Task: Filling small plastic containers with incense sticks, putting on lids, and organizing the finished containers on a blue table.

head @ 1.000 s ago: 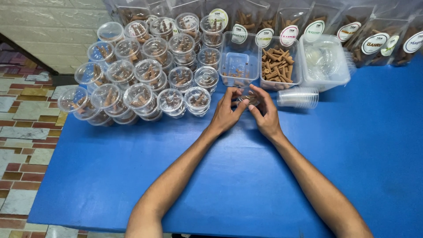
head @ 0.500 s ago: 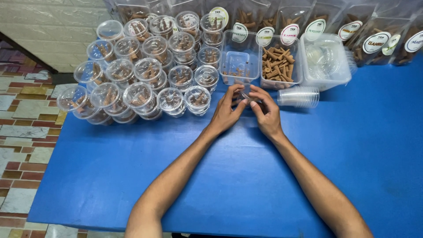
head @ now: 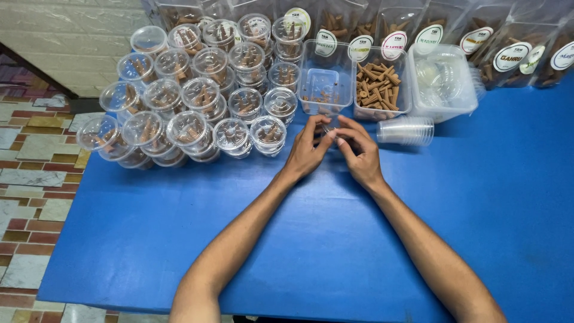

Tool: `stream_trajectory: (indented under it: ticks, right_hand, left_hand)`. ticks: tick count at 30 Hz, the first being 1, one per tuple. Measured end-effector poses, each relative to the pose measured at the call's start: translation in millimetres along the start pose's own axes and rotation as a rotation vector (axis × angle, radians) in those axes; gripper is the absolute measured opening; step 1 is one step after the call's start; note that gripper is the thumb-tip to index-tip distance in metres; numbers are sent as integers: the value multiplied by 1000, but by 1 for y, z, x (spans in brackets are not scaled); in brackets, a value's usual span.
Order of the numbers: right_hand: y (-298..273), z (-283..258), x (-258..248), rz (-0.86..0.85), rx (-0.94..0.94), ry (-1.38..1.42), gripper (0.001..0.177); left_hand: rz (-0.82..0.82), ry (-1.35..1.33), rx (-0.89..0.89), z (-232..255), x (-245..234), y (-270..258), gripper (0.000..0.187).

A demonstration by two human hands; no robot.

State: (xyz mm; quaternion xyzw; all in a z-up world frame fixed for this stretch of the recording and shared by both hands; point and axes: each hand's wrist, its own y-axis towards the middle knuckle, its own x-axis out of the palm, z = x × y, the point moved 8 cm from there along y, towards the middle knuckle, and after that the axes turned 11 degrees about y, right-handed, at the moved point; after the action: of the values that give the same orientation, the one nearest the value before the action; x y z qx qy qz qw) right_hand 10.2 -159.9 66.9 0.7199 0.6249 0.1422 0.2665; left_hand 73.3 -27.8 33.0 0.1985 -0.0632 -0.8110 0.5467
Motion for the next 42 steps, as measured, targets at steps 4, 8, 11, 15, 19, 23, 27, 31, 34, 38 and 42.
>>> stream_trajectory:
  ticks: [4, 8, 11, 15, 19, 23, 27, 31, 34, 38, 42]
  right_hand:
    - [-1, -1, 1, -21, -14, -42, 20]
    - [-2, 9, -3, 24, 63, 103, 27]
    - [-3, 10, -4, 51, 74, 155, 28]
    - [-4, 10, -6, 84, 73, 165, 33]
    - [-4, 19, -11, 69, 133, 181, 39]
    - [-3, 28, -12, 33, 154, 181, 38]
    - [-2, 34, -14, -16, 175, 181, 35]
    - [-3, 38, -16, -18, 199, 205, 39]
    - [-3, 46, -16, -40, 200, 178, 44]
    - [-6, 57, -16, -53, 213, 205, 47]
    - [1, 38, -16, -29, 179, 305, 52]
  left_hand:
    - [6, 4, -25, -1, 0, 0, 37]
    - [-6, -27, -33, -1, 1, 0, 33]
    - [-6, -52, -32, -1, 0, 0, 32]
    - [-13, -66, -43, -6, 2, 0, 33]
    - [-29, -84, -34, -13, 3, 0, 34]
    - [-34, -106, -15, -3, 1, -1, 34]
    - [-44, -137, -2, 1, 1, -1, 36]
    - [-51, -149, 6, -4, 2, 0, 38]
    - [-50, -144, 23, -11, 5, 3, 40]
    - [-40, -143, 98, -16, 7, 9, 43]
    - [-12, -214, 175, 3, 4, 11, 41]
